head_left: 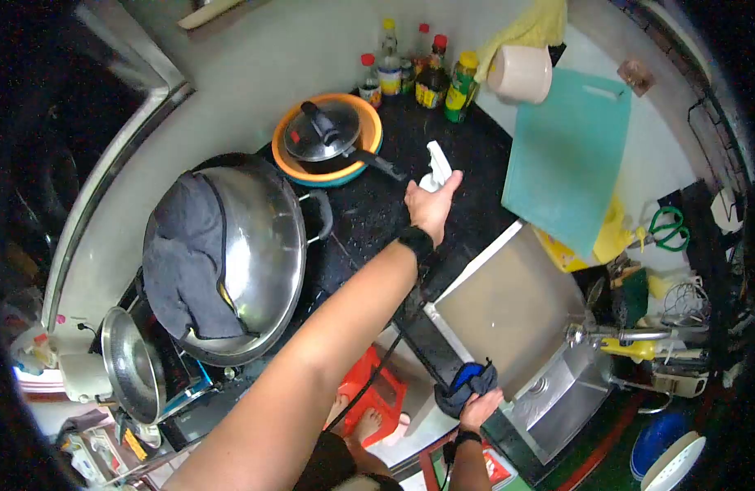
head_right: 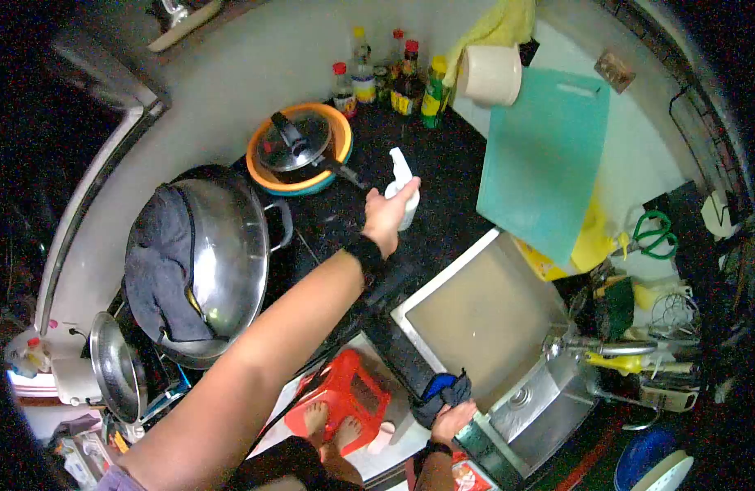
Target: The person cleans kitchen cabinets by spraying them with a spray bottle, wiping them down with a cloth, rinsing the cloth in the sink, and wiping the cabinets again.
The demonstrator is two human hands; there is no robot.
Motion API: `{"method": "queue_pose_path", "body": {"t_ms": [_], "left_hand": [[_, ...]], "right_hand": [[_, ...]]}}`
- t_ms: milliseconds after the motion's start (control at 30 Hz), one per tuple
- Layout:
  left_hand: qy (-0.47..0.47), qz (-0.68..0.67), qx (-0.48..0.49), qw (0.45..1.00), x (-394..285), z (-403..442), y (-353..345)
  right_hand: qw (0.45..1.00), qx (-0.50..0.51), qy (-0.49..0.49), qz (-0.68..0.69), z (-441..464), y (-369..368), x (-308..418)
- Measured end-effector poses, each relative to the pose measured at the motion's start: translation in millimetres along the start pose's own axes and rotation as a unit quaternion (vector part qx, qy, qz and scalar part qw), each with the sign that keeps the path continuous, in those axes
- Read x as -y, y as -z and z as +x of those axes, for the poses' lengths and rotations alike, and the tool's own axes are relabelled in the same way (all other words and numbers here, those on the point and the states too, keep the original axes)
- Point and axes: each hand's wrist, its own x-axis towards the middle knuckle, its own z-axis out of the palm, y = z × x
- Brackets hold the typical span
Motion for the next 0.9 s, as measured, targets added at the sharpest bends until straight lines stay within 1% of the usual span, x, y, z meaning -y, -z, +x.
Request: {"method": "queue_pose_path", "body": {"t_ms": [33,67,100,133,167,233,300,333,367,433,467,500,533,567,600,633,667,700,733,767,800,833,867,900], "left_hand": [[-0.064,0.075,-0.008,0.995,-10,1,-8],[-0.086,0.162,0.000,0.983,-11,7,-11],[-0.110,0.247,0.008,0.963,-8,17,-14],[-0.109,0.285,0.018,0.952,-1,24,-19],[-0.142,0.259,0.013,0.955,9,29,-20],[-0.215,0.280,-0.014,0.935,27,50,-23],[-0.364,0.270,-0.091,0.887,43,53,-21],[-0.408,0.257,-0.052,0.874,34,37,-10],[-0.354,0.245,0.037,0.902,23,18,1],[-0.423,0.187,0.067,0.884,35,1,16],[-0.428,0.176,0.078,0.883,33,-14,25],[-0.423,0.176,0.096,0.883,27,-33,36],[-0.435,0.173,0.095,0.879,21,-55,47],[-0.411,0.176,0.120,0.886,11,-77,60],[-0.452,0.189,0.143,0.860,-5,-104,78],[-0.442,0.154,0.164,0.868,-28,-137,96],[-0.421,0.132,0.182,0.879,-53,-170,115],[-0.391,0.082,0.193,0.896,-70,-197,130],[-0.393,0.075,0.219,0.890,-89,-219,148],[-0.426,0.121,0.223,0.869,-108,-239,166],[-0.336,0.014,0.266,0.903,-112,-255,177],[-0.298,-0.028,0.294,0.907,-140,-282,189],[-0.283,-0.027,0.328,0.901,-167,-304,199],[-0.263,-0.024,0.361,0.894,-191,-324,209]], "right_hand": [[1.000,-0.015,0.019,0.011,-3,-10,-9],[0.998,0.039,-0.004,0.049,-5,-8,-10],[0.995,0.062,-0.030,0.068,2,11,2],[0.994,0.063,-0.035,0.076,4,11,4],[0.994,0.064,-0.042,0.083,3,10,3],[0.994,0.035,-0.052,0.090,6,6,3],[0.994,0.046,-0.039,0.090,6,11,4],[0.998,0.002,-0.004,0.058,4,7,3],[0.998,-0.003,-0.006,0.063,3,8,2],[0.995,0.052,-0.026,0.082,13,17,5],[0.992,0.064,-0.040,0.098,18,24,7],[0.992,0.033,-0.035,0.118,20,19,-1],[0.964,0.116,-0.118,0.209,27,53,4],[0.914,0.195,-0.193,0.299,37,87,11],[0.915,0.166,-0.172,0.326,37,105,16],[0.914,0.135,-0.147,0.354,28,112,10],[0.867,0.129,-0.143,0.459,18,85,-13],[0.808,0.125,-0.141,0.558,8,59,-38],[0.813,0.135,-0.104,0.556,-5,103,-26],[0.825,0.138,-0.070,0.543,-11,160,-8],[0.828,0.132,-0.043,0.543,-16,214,10],[0.822,0.119,-0.023,0.556,-21,268,29],[0.842,0.115,-0.011,0.528,-22,286,27],[0.793,0.106,-0.080,0.594,-21,350,53]]}}
